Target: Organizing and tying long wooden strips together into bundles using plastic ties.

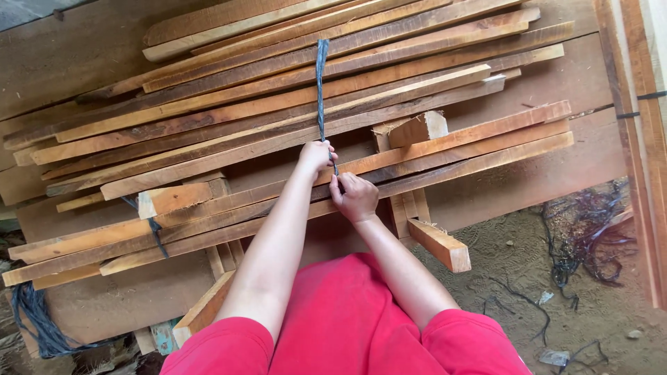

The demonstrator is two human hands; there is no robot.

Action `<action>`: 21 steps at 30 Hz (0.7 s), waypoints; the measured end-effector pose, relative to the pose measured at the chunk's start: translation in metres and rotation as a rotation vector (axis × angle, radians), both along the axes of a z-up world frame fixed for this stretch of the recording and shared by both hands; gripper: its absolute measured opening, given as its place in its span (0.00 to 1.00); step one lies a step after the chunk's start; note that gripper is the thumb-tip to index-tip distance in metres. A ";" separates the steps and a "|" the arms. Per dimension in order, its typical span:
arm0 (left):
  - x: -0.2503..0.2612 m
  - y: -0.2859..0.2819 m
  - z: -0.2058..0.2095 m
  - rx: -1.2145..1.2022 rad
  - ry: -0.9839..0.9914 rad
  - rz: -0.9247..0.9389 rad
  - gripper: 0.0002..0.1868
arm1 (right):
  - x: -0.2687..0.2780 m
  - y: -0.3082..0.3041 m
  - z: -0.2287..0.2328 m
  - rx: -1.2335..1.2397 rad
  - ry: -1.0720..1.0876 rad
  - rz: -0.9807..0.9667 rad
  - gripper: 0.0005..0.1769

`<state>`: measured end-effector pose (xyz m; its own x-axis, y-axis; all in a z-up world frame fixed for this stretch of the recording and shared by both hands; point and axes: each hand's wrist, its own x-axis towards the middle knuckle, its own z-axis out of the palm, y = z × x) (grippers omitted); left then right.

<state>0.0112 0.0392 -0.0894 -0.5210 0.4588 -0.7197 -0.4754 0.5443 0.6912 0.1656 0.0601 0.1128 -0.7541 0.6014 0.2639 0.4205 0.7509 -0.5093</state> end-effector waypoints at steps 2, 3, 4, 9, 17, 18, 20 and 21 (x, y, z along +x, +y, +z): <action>-0.004 0.000 -0.022 0.000 -0.091 0.020 0.17 | -0.002 -0.004 0.000 0.004 -0.016 -0.005 0.15; -0.007 0.005 -0.033 0.004 -0.183 0.036 0.16 | -0.004 -0.002 0.001 0.012 -0.035 -0.015 0.16; -0.008 0.009 -0.030 0.009 -0.183 0.034 0.16 | -0.007 0.000 0.004 0.017 -0.034 -0.016 0.16; -0.003 0.014 -0.042 -0.080 -0.174 0.115 0.09 | -0.008 0.001 0.016 -0.102 -0.034 -0.062 0.17; -0.001 0.020 -0.071 -0.295 0.146 -0.365 0.04 | -0.005 0.003 0.019 -0.222 -0.073 -0.038 0.17; -0.005 0.021 -0.072 -0.301 0.171 -0.401 0.04 | -0.004 0.004 0.020 -0.247 -0.091 -0.046 0.16; -0.005 0.023 -0.037 -0.256 0.036 -0.103 0.05 | -0.006 0.007 0.019 -0.298 -0.060 -0.059 0.15; 0.001 0.021 -0.020 -0.210 -0.107 0.191 0.07 | -0.002 0.007 0.019 -0.355 -0.036 -0.076 0.14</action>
<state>0.0120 0.0605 -0.1099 -0.4995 0.1954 -0.8440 -0.6470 0.5637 0.5134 0.1632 0.0667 0.1316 -0.7086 0.7056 0.0026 0.4913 0.4960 -0.7160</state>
